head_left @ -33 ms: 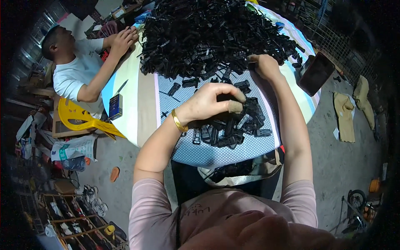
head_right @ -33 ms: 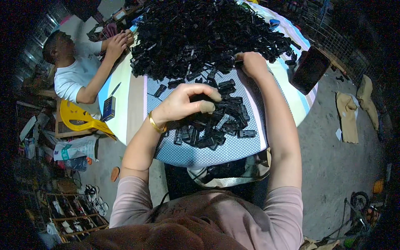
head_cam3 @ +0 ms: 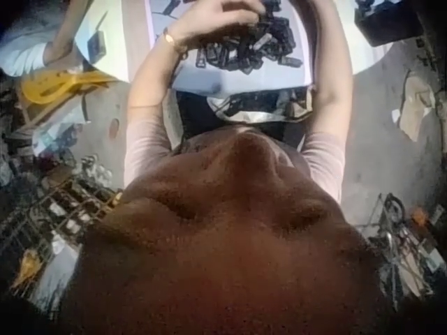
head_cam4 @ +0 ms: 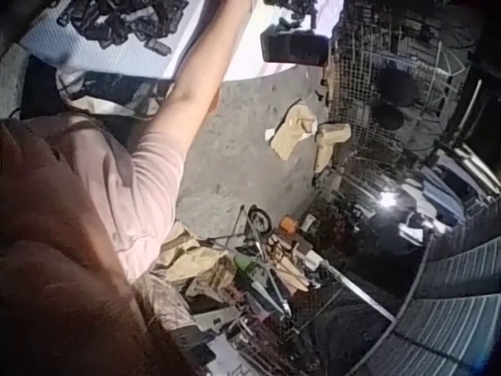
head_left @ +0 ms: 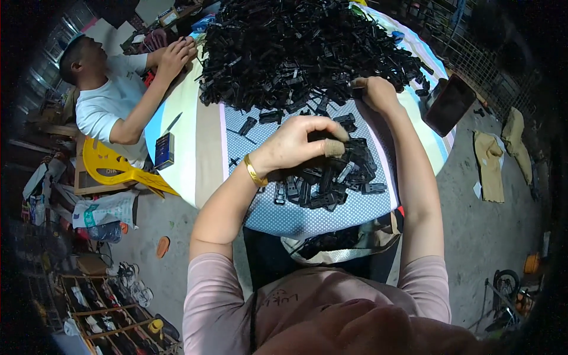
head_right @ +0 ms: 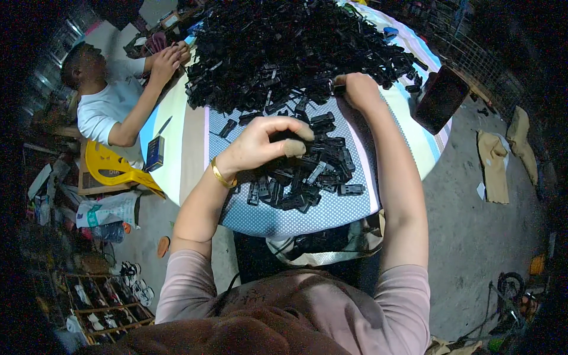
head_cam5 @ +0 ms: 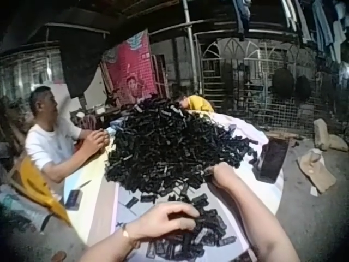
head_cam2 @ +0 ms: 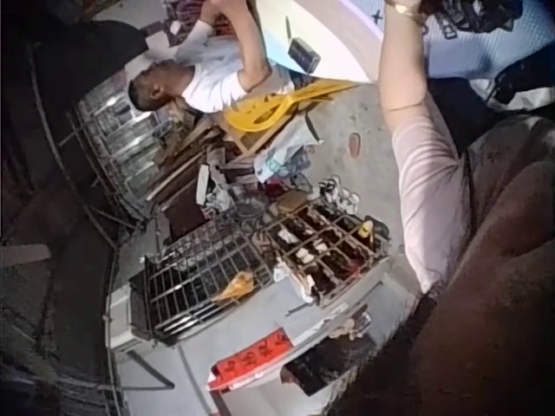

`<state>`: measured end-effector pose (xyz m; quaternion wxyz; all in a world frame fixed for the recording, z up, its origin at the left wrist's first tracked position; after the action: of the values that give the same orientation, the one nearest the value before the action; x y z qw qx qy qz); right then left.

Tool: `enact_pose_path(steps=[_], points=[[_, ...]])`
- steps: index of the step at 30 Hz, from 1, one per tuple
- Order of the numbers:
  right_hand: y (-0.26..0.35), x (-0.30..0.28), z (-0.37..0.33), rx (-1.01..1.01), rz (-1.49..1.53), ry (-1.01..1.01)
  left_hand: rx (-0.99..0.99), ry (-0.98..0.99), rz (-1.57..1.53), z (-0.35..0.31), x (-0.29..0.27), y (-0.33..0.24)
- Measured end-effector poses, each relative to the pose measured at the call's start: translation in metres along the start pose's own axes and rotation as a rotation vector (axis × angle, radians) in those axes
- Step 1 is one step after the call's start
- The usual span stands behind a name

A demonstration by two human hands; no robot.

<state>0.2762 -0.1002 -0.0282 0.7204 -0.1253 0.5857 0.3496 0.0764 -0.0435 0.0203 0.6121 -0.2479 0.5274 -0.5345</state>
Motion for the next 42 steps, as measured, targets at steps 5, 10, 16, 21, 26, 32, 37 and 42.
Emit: enact_pose_path(steps=[5,10,16,21,26,32,37,42], points=[[0.011,-0.017,-0.006,-0.126,-0.058,-0.072,-0.074,-0.211,-0.174,-0.004,-0.025,0.011],[0.034,-0.049,-0.025,0.016,0.758,-0.057,0.148,-0.374,0.28,-0.002,-0.044,-0.002],[0.093,-0.029,-0.054,0.145,1.231,0.288,0.142,-0.384,0.048,-0.002,-0.047,0.01],[0.106,-0.031,-0.059,-0.039,1.204,0.258,0.064,-0.346,-0.283,-0.002,-0.052,0.018],[0.108,-0.046,-0.063,-0.068,1.269,0.253,0.018,-0.474,-0.368,-0.007,-0.063,0.029],[0.11,-0.038,-0.066,-0.121,1.105,0.182,0.059,-0.549,-0.189,-0.011,-0.059,0.018],[0.113,-0.04,-0.069,-0.134,1.124,0.165,0.087,-0.612,-0.076,-0.015,-0.059,0.012],[0.116,-0.038,-0.074,-0.044,1.171,0.29,0.148,-0.686,0.036,-0.02,-0.06,-0.005]])
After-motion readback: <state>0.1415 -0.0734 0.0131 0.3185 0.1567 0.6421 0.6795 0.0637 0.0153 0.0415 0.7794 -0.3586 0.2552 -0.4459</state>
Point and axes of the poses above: each hand's wrist, its own z-axis towards the middle knuckle, its own x-axis out of the palm, y = z × x, the point moved 9 cm from there along z, towards the middle knuckle, and after that the axes turned 7 degrees about x, right-handed, at the moved point
